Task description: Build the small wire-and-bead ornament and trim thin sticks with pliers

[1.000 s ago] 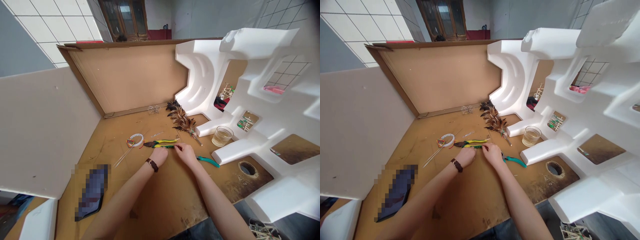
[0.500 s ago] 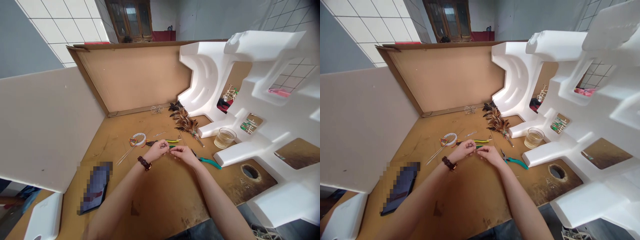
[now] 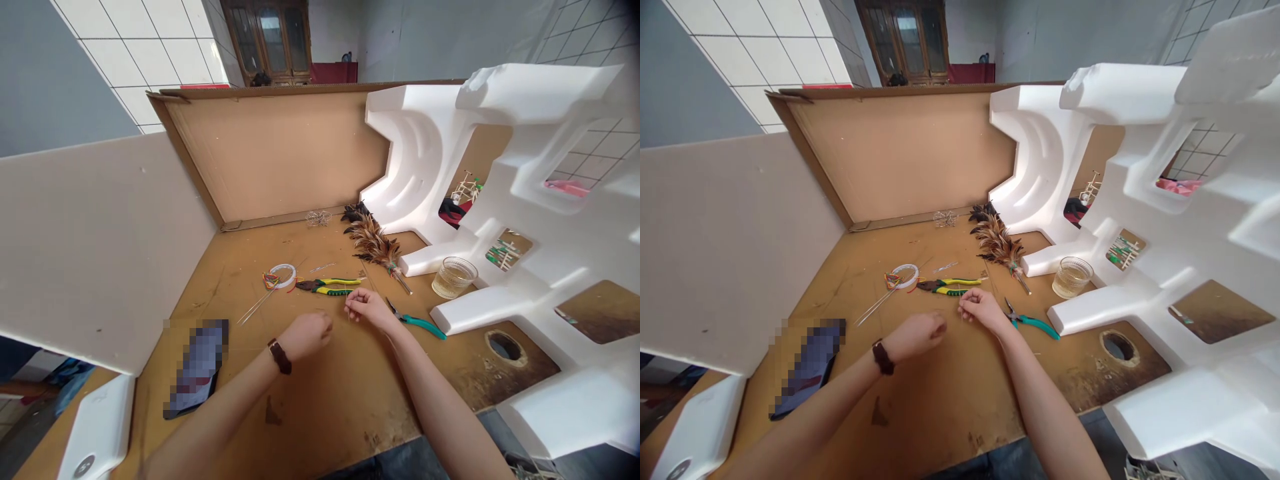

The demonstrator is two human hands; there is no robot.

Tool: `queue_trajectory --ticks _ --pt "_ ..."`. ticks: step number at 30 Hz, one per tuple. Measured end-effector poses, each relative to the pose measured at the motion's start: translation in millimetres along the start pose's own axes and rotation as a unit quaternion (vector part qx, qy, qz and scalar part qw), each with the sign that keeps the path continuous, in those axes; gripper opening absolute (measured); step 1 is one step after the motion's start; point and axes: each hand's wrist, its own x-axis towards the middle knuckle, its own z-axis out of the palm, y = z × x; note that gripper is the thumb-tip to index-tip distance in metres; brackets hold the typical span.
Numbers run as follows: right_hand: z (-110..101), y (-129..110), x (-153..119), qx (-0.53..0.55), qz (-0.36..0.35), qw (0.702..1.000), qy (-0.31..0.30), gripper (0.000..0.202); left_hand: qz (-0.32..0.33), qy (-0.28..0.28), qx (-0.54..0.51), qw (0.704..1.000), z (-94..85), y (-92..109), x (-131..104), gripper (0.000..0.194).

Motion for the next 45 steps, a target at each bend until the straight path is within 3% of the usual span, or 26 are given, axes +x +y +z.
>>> queue_trajectory --ticks 2,4,10,14,18,23,25,27,30,34,39,45 --pt "-1.0 1.2 1.0 0.002 -0.003 1.0 0.008 0.018 -0.008 -0.053 0.133 0.99 8.0 8.1 -9.3 0.016" --pt "-1.7 2.0 1.6 0.004 -0.005 1.0 0.009 0.018 -0.002 -0.077 0.201 0.976 15.2 15.3 -13.5 0.023" --pt "-4.2 4.3 3.2 0.003 -0.002 1.0 0.023 0.018 0.05 -0.095 0.246 0.963 19.5 17.1 -12.3 0.021" --pt "-5.2 4.2 3.7 0.014 -0.007 1.0 0.025 0.016 0.033 -0.073 0.246 0.966 -0.7 12.0 -12.7 0.021" --pt "-2.8 0.0 1.8 0.023 -0.004 1.0 0.013 0.022 0.048 0.038 0.234 0.97 -44.9 9.7 -12.4 0.017" --pt "-0.7 -5.0 -0.7 0.013 0.013 1.0 0.015 0.028 0.063 0.217 0.11 0.968 -101.7 9.2 -14.1 0.019" --pt "-0.9 -6.0 -1.5 0.012 0.008 1.0 0.014 0.028 0.046 0.295 -0.008 0.954 -115.3 8.6 -12.6 0.017" --pt "-0.8 -7.2 -2.9 0.015 0.004 1.0 -0.001 0.029 0.029 0.348 -0.166 0.922 -121.9 7.3 -7.5 0.017" --pt "1.0 -9.9 -6.3 0.024 0.006 0.998 -0.056 0.03 0.021 0.364 -0.38 0.85 -120.5 3.7 6.9 0.018" --pt "4.0 -12.4 -10.7 0.023 0.019 0.991 -0.127 0.03 -0.001 0.364 -0.5 0.786 -108.1 -5.0 27.8 0.018" --pt "5.1 -11.3 -12.6 -0.019 0.032 0.987 -0.159 0.033 -0.02 0.401 -0.531 0.746 -101.2 -17.3 41.4 0.016" --pt "6.4 -11.7 -14.0 -0.085 0.01 0.983 -0.161 0.033 -0.001 0.418 -0.52 0.745 -103.8 -18.6 43.7 0.021"
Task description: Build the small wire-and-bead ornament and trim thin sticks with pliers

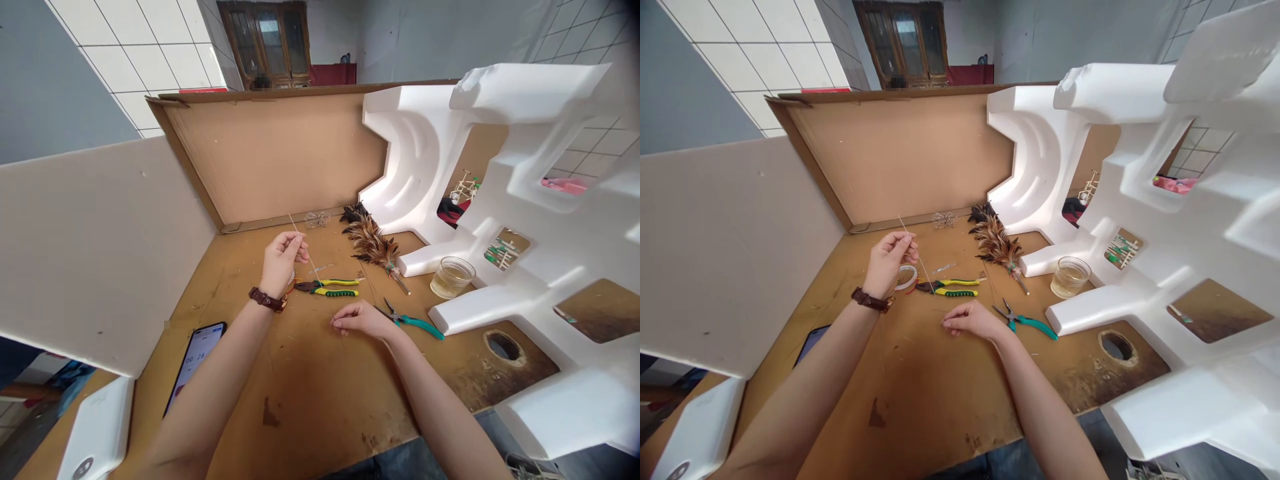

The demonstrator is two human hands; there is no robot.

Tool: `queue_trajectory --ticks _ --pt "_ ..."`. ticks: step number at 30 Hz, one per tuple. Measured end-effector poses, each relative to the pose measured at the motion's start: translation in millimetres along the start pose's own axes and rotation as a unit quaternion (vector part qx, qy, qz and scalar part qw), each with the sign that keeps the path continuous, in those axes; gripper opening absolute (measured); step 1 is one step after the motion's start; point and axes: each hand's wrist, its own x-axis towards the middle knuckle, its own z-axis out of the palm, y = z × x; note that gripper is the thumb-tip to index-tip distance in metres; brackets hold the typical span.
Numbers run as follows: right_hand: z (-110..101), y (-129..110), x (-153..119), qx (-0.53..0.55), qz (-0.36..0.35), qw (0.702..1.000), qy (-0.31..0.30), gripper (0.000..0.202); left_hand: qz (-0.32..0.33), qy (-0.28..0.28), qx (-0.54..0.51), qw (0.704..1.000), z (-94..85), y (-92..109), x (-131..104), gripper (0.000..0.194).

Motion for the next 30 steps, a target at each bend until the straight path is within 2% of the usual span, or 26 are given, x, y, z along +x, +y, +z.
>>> queue_trajectory --ticks 1,3,6,8,11,13,18,21,24,27,30 --pt "-1.6 0.7 0.2 -0.023 -0.008 0.999 0.024 0.032 0.002 -0.006 0.001 1.0 0.4 -2.3 -3.1 0.024" --pt "-7.7 3.5 1.0 -0.088 -0.034 0.989 0.111 0.03 -0.005 -0.021 0.013 1.0 1.6 -12.7 -14.1 0.03" --pt "-19.5 10.0 3.0 -0.195 -0.087 0.946 0.245 0.025 -0.056 -0.058 0.063 0.995 6.1 -41.5 -39.5 0.03" --pt "-24.5 14.9 4.8 -0.25 -0.104 0.923 0.275 0.022 -0.092 -0.09 0.082 0.988 10.9 -64.0 -57.0 0.028" --pt "-24.6 21.1 7.5 -0.322 -0.091 0.904 0.268 0.022 -0.108 -0.098 0.085 0.986 18.3 -91.2 -75.3 0.028" --pt "-22.0 23.8 8.7 -0.362 -0.064 0.897 0.245 0.021 -0.118 -0.093 0.086 0.985 21.9 -102.2 -81.4 0.027" --pt "-18.1 26.7 10.3 -0.376 -0.036 0.9 0.218 0.02 -0.116 -0.102 0.085 0.984 26.0 -112.1 -88.4 0.025" --pt "-17.2 28.3 12.1 -0.287 -0.058 0.933 0.207 0.022 -0.104 -0.107 0.075 0.986 27.5 -113.6 -91.2 0.023" --pt "-16.3 30.1 13.7 -0.154 -0.054 0.972 0.167 0.023 -0.109 -0.104 0.056 0.987 28.9 -115.8 -91.9 0.022" --pt "-15.6 31.4 15.3 -0.058 -0.02 0.989 0.137 0.026 -0.138 -0.101 0.02 0.985 30.0 -118.9 -91.5 0.022" --pt "-14.2 30.6 16.9 -0.02 0.011 0.992 0.123 0.03 -0.17 -0.103 -0.016 0.98 31.6 -121.2 -91.5 0.024"
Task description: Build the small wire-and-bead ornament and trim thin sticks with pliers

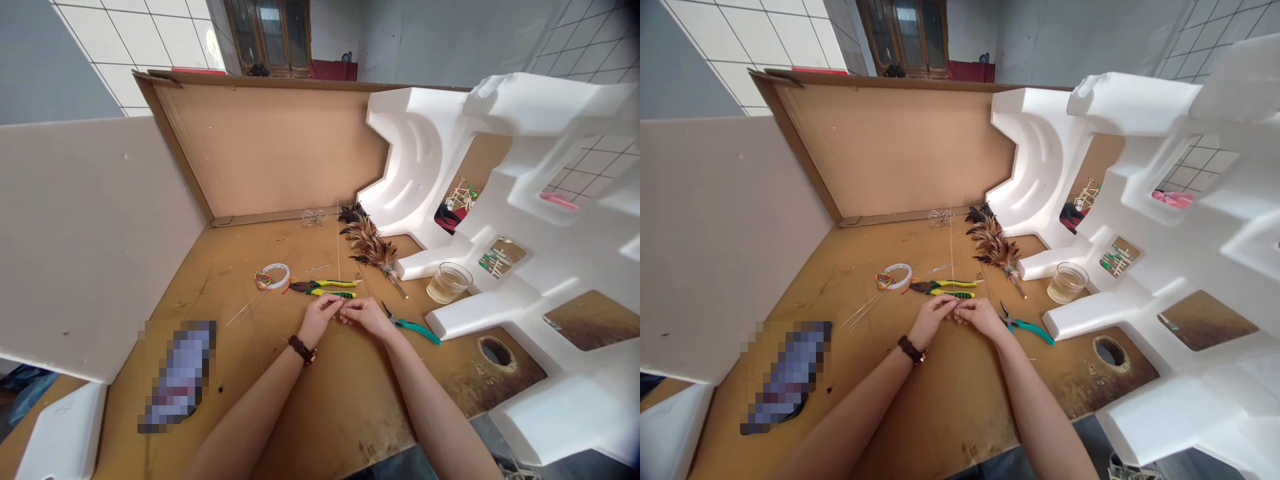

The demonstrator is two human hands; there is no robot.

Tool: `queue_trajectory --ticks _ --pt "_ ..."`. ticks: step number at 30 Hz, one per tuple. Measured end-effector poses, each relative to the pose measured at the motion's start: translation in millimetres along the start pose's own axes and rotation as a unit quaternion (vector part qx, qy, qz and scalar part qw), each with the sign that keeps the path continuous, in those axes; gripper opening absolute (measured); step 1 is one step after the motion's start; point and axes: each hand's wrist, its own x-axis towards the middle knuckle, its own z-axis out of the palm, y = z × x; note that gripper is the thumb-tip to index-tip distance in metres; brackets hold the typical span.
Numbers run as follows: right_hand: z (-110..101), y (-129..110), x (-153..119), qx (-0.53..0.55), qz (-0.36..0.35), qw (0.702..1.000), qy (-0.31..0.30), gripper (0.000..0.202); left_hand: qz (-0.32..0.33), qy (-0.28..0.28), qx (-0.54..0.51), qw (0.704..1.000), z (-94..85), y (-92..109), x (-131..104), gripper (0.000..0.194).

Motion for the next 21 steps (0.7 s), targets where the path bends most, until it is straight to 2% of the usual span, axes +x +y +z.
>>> queue_trajectory --ticks 2,4,7,9,11,13,15,17,19,21 --pt "-0.2 -3.5 -1.9 -0.044 0.01 0.999 0.006 0.032 -0.012 -0.007 -0.022 1.0 0.8 -0.6 0.2 0.024" --pt "-4.5 -10.2 -9.2 -0.156 0.004 0.987 0.046 0.032 -0.025 -0.008 -0.046 0.999 0.9 -0.8 0.2 0.026" --pt "-21.5 -22.3 -33.0 -0.356 -0.014 0.921 0.158 0.029 -0.055 0.0 -0.075 0.996 0.0 -1.3 0.5 0.032" --pt "-36.8 -27.3 -55.0 -0.453 0.008 0.869 0.2 0.031 -0.072 0.002 -0.083 0.994 0.0 -2.2 0.8 0.035" --pt "-49.0 -27.1 -77.5 -0.539 0.044 0.816 0.203 0.034 -0.081 -0.006 -0.087 0.993 1.2 -3.7 1.1 0.035" --pt "-53.5 -22.1 -96.4 -0.593 0.08 0.783 0.17 0.046 -0.087 -0.023 -0.093 0.992 3.4 -5.2 1.0 0.035" --pt "-50.1 -14.8 -109.0 -0.631 0.1 0.753 0.156 0.059 -0.088 -0.04 -0.099 0.99 5.4 -5.9 0.4 0.033" --pt "-42.6 -7.8 -114.4 -0.661 0.116 0.722 0.169 0.065 -0.087 -0.054 -0.102 0.99 6.2 -5.1 -0.9 0.031" --pt "-36.4 -3.1 -113.6 -0.682 0.134 0.698 0.174 0.061 -0.088 -0.065 -0.105 0.988 5.5 -2.9 -2.8 0.03" --pt "-35.7 -1.3 -109.1 -0.693 0.151 0.685 0.167 0.043 -0.091 -0.082 -0.112 0.986 3.9 0.0 -5.1 0.03"
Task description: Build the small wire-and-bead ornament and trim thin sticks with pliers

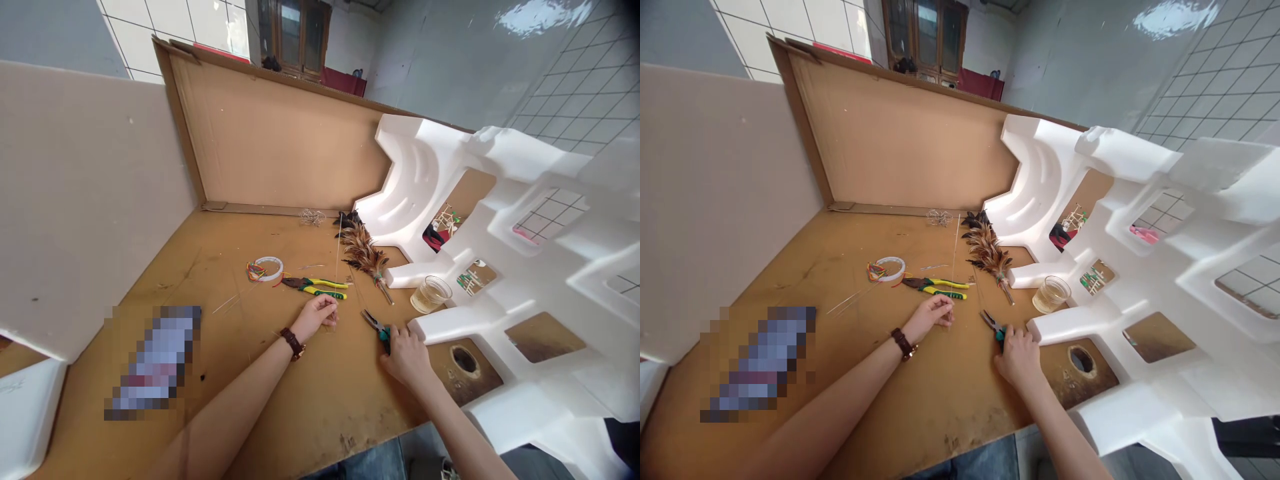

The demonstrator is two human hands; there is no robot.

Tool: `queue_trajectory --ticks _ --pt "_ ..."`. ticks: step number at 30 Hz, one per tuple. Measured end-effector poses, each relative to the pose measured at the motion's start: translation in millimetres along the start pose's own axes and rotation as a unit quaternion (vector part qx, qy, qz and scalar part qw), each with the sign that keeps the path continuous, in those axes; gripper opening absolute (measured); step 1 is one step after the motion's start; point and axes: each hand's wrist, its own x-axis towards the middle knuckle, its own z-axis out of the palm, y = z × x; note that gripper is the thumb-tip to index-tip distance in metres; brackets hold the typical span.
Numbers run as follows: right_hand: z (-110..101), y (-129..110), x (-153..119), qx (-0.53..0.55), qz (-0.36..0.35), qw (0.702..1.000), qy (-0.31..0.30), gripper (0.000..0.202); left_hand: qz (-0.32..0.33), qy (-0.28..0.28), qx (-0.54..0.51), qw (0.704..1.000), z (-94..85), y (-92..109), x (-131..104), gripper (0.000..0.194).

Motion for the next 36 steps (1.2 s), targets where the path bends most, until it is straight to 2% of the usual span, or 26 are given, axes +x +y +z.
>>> queue_trajectory --ticks 2,4,6,7,8,9,10,12,13,14,16,18,19,23,26,29,36 --pt "-1.2 3.1 7.5 0.003 0.006 1.0 -0.001 0.024 -0.006 -0.026 -0.007 1.0 -0.9 2.6 -2.5 0.03" --pt "-6.2 10.8 15.8 0.044 0.018 0.999 0.005 0.017 -0.014 -0.06 -0.012 0.998 -2.0 5.0 -3.8 0.03" --pt "-15.3 19.2 22.0 0.144 0.022 0.989 -0.024 0.017 -0.021 -0.089 -0.016 0.996 -3.2 8.1 -3.7 0.03" --pt "-21.1 22.2 24.0 0.226 0.012 0.972 -0.058 0.018 -0.022 -0.099 -0.017 0.995 -3.8 10.6 -3.4 0.029" --pt "-27.5 23.7 25.2 0.326 -0.004 0.94 -0.099 0.022 -0.021 -0.106 -0.018 0.994 -4.4 14.1 -3.2 0.029" --pt "-34.3 23.5 25.9 0.434 -0.026 0.89 -0.138 0.026 -0.018 -0.11 -0.016 0.994 -5.1 18.7 -3.4 0.029" --pt "-41.1 21.5 26.3 0.531 -0.051 0.828 -0.175 0.031 -0.015 -0.112 -0.013 0.993 -5.8 24.8 -4.1 0.028" --pt "-54.7 13.4 27.9 0.655 -0.088 0.712 -0.236 0.036 -0.008 -0.114 0.002 0.993 -7.3 41.1 -7.6 0.027" --pt "-61.5 8.0 29.6 0.685 -0.102 0.672 -0.263 0.037 -0.004 -0.114 0.014 0.993 -8.1 51.1 -10.6 0.026" --pt "-68.5 2.3 32.0 0.701 -0.116 0.644 -0.284 0.037 0.006 -0.113 0.026 0.993 -9.1 62.0 -14.4 0.025" --pt "-83.6 -8.5 39.2 0.71 -0.152 0.613 -0.31 0.035 0.041 -0.098 0.041 0.994 -11.0 84.8 -23.6 0.023" --pt "-100.0 -16.9 48.7 0.699 -0.195 0.609 -0.32 0.033 0.07 -0.085 0.057 0.992 -12.8 106.5 -33.5 0.02" --pt "-108.3 -20.1 53.9 0.687 -0.215 0.617 -0.317 0.032 0.083 -0.076 0.065 0.992 -13.5 116.1 -38.1 0.019" --pt "-133.9 -27.5 72.8 0.614 -0.285 0.687 -0.263 0.024 0.106 -0.03 0.09 0.99 -13.6 141.7 -49.8 0.018" --pt "-139.6 -30.5 82.0 0.582 -0.319 0.713 -0.225 0.02 0.092 -0.013 0.105 0.99 -10.6 147.4 -52.4 0.017" --pt "-137.0 -32.9 86.8 0.574 -0.329 0.709 -0.245 0.02 0.069 -0.015 0.111 0.991 -6.4 146.1 -52.2 0.016" --pt "-129.2 -36.0 91.9 0.592 -0.337 0.666 -0.306 0.021 0.02 -0.045 0.099 0.994 -1.7 136.8 -44.4 0.017"
